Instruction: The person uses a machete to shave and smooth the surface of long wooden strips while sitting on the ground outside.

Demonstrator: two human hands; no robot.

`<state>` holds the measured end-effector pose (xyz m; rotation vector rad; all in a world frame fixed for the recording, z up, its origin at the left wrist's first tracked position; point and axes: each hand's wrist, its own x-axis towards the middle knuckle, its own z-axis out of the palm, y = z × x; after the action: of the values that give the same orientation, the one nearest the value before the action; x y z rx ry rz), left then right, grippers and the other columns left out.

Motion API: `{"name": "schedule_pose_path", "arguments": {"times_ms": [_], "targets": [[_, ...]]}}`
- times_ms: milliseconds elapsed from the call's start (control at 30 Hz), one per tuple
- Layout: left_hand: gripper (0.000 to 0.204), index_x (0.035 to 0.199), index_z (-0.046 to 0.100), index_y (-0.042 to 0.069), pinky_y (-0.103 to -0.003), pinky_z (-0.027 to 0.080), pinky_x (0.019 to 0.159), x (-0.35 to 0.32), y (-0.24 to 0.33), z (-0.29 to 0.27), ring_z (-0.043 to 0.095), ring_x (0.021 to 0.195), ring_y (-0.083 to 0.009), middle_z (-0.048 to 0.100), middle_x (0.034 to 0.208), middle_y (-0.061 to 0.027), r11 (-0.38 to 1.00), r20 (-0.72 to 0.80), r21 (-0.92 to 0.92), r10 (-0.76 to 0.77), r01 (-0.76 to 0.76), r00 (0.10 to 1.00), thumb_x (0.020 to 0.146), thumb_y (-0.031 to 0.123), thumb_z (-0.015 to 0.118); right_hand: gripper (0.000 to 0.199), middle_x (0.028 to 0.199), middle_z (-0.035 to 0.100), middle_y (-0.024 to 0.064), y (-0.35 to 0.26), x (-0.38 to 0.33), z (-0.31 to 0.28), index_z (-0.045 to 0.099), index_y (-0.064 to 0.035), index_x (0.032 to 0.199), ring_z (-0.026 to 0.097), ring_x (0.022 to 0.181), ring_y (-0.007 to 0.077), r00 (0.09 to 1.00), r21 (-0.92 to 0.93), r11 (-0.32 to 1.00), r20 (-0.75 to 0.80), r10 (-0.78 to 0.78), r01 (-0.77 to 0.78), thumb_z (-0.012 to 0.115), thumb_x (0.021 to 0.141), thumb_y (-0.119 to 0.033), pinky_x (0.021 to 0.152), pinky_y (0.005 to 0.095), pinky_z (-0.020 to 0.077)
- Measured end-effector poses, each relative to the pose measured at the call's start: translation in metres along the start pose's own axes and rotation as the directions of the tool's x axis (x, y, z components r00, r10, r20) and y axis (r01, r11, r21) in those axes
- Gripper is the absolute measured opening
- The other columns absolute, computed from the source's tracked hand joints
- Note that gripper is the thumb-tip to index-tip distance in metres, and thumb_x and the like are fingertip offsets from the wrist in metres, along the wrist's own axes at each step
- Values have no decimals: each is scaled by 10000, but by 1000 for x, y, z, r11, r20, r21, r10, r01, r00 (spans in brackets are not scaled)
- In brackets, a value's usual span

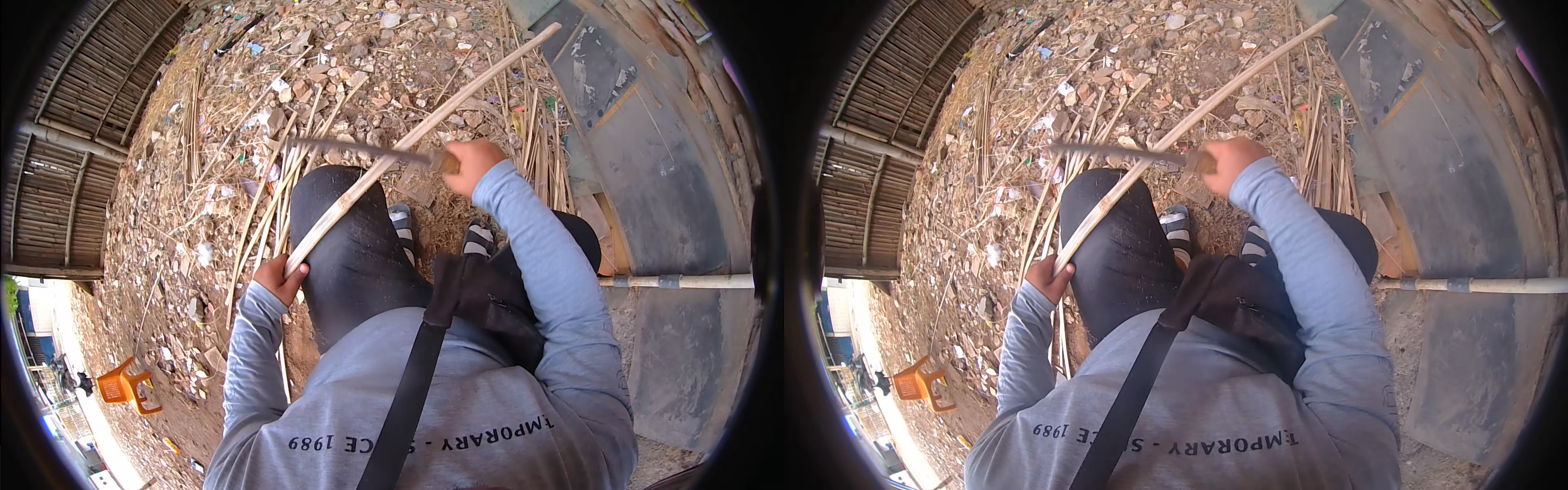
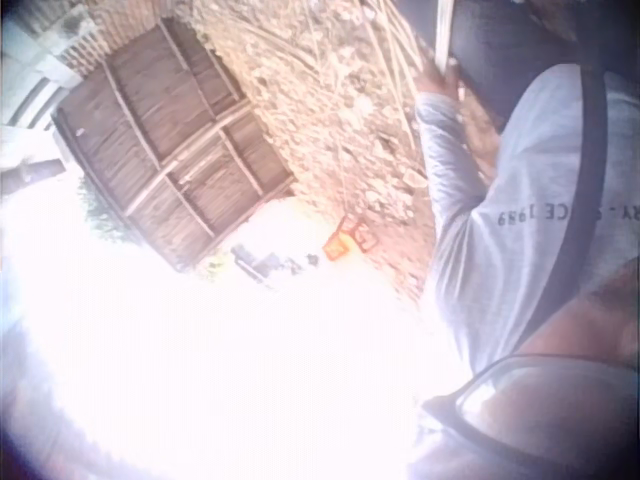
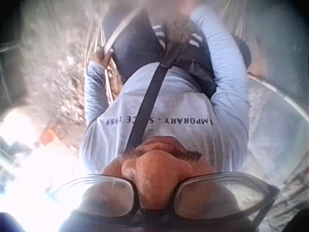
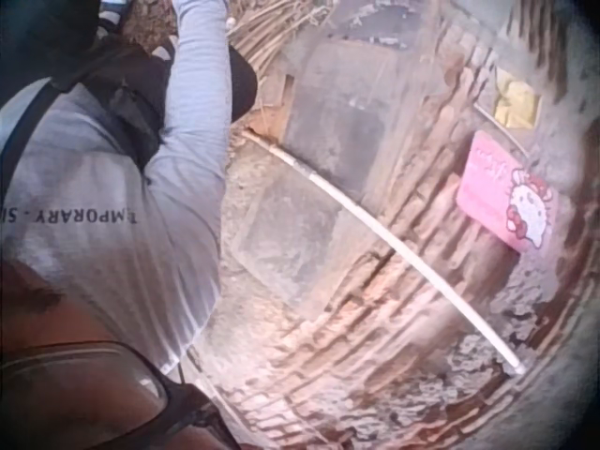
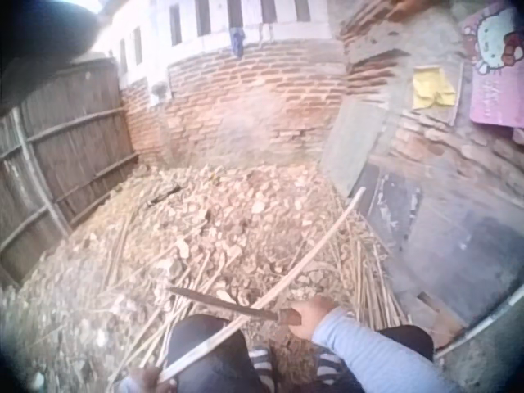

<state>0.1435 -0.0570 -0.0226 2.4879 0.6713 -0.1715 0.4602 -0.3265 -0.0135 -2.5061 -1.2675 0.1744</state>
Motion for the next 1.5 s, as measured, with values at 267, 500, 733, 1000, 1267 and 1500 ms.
{"name": "schedule_pose_path", "arguments": {"times_ms": [267, 500, 733, 1000, 1267, 1500], "targets": [[286, 859, 641, -9, -347, 449, 570, -5, -8, -2, 556, 578, -182, 589, 615, -108, 981, 100, -172, -70, 86, 993, 879, 275, 623, 254, 708, 636, 157, -13, 5, -1, 651, -82, 884, 633, 704, 351, 988, 88, 987, -65, 138, -132, 681, 698, -253, 672, 431, 506], [226, 894, 650, -22, -324, 425, 533, 5, -2, -9, 526, 560, -136, 562, 601, -48, 959, 193, -248, -93, 140, 977, 841, 191, 596, 208, 693, 629, 169, -6, 13, 7, 624, -74, 801, 637, 695, 354, 993, 135, 985, 56, 103, -110, 672, 703, -251, 662, 451, 504], [247, 930, 661, -17, -326, 436, 575, -19, 10, -8, 541, 604, -136, 580, 632, -61, 958, 216, -218, -136, 184, 967, 837, 201, 592, 213, 724, 630, 181, -37, 1, -10, 633, -85, 832, 626, 728, 375, 993, -31, 995, -73, -96, 94, 677, 701, -247, 663, 444, 509], [237, 951, 660, -19, -292, 420, 577, -17, 14, -23, 519, 633, -118, 575, 683, -22, 913, 328, -271, -211, 306, 921, 850, 179, 577, 234, 725, 637, 173, -30, 12, -6, 636, -93, 878, 631, 721, 367, 999, 64, 997, 13, 51, -52, 673, 710, -252, 678, 459, 508], [271, 971, 658, -12, -310, 442, 636, -9, 6, -13, 551, 667, -152, 605, 697, -58, 865, 387, -315, -258, 390, 885, 844, 213, 576, 273, 729, 634, 170, 20, 22, 5, 638, -64, 921, 639, 720, 342, 986, 131, 983, -90, 138, -125, 687, 723, -246, 673, 425, 506], [258, 934, 645, -16, -353, 466, 635, -13, 13, -6, 583, 642, -214, 614, 677, -129, 953, 224, -221, -155, 205, 962, 833, 206, 560, 220, 734, 651, 130, -22, 5, 3, 649, -79, 910, 652, 705, 301, 995, 84, 994, 74, 63, -69, 659, 743, -222, 687, 409, 516]]}}
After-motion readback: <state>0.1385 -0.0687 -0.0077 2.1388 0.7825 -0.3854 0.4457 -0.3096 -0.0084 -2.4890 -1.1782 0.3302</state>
